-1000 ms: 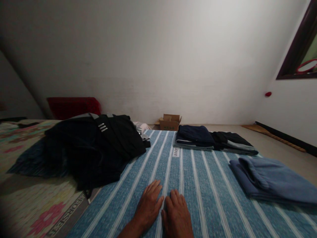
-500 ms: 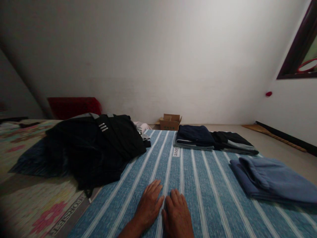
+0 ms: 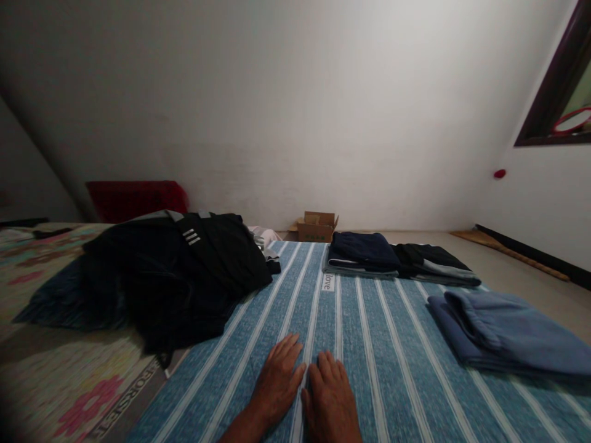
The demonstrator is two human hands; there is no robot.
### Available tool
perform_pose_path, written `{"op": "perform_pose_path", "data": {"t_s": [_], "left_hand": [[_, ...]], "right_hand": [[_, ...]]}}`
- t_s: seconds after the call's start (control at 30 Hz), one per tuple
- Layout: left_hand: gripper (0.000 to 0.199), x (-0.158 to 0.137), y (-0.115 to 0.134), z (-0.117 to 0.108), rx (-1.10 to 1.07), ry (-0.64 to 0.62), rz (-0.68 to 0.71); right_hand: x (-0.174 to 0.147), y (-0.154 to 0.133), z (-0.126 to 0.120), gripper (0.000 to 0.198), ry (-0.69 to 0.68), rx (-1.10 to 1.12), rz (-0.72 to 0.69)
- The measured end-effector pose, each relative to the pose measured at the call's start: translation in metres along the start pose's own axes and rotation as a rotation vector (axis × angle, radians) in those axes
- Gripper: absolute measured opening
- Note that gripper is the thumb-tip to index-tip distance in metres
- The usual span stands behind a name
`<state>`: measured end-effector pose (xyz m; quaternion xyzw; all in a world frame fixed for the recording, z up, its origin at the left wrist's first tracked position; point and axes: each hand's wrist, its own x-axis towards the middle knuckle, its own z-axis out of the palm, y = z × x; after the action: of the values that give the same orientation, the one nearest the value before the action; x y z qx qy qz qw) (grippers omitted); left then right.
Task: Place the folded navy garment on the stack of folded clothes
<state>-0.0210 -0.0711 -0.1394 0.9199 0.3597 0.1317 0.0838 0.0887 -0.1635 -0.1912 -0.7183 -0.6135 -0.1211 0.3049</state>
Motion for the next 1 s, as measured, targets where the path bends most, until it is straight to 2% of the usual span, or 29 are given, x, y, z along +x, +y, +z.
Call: {"op": "perform_pose_path", "data": {"t_s": [0.23,0.4,0.7,1.0], "left_hand": [[0.038,-0.0006,-0.0031,0.0039,0.004,0.015,0.020],[0.037,-0.0004,-0.0059,0.0079,-0.017,0.058,0.036],[0.038,-0.0003,-0.0023,0.0021,0.039,-0.004,0.017],[0.038,-0.0004,-0.0029,0.0035,0.006,0.017,0.019]], "right_hand": [[-0.0014,0.0000,0.0012,0.032,0.034,0.003,-0.007],[-0.0009,0.0007,-0.0013,0.032,-0.007,0.014,-0.011],[0.0020,-0.0025,-0.0036,0.031,-0.039,0.018,0.001],[-0.0006,0.0006,-0.0014,0.032,-0.018,0.023,-0.008]]}}
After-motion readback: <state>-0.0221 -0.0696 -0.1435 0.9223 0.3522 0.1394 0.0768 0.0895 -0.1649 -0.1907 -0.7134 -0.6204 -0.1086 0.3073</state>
